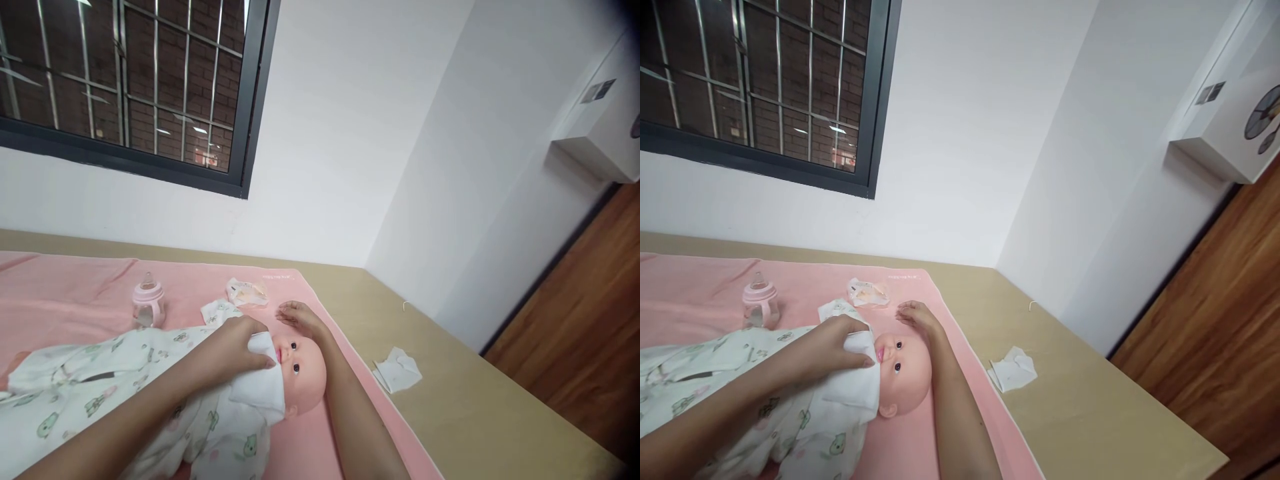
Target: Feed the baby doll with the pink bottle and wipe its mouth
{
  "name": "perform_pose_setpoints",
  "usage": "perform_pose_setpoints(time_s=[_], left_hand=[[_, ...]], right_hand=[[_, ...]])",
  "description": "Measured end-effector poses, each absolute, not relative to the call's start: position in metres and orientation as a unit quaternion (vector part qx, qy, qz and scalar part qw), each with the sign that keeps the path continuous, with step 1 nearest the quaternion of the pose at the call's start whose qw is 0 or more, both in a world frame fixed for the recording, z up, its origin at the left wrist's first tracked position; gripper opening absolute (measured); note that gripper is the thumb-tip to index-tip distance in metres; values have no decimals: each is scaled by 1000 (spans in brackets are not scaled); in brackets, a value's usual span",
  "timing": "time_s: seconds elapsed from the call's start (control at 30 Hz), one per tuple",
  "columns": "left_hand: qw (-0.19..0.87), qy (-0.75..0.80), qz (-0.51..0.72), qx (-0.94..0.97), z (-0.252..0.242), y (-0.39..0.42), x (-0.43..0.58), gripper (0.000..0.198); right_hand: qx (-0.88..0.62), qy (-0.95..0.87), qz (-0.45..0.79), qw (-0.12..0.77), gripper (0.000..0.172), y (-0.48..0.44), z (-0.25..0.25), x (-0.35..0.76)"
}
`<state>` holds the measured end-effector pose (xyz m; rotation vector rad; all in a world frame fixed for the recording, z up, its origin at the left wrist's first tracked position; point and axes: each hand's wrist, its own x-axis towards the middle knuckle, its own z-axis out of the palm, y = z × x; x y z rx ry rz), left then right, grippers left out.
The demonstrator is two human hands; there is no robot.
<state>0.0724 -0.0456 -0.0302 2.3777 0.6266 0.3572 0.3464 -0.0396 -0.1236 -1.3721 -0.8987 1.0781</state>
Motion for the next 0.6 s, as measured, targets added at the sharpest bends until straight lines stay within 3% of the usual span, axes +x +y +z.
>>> perform_pose_setpoints(time_s=[0.6], left_hand=[[231, 257, 128, 930, -28, -51, 77, 17]], right_hand=[[-570, -390, 447, 568, 15, -34, -138, 354]])
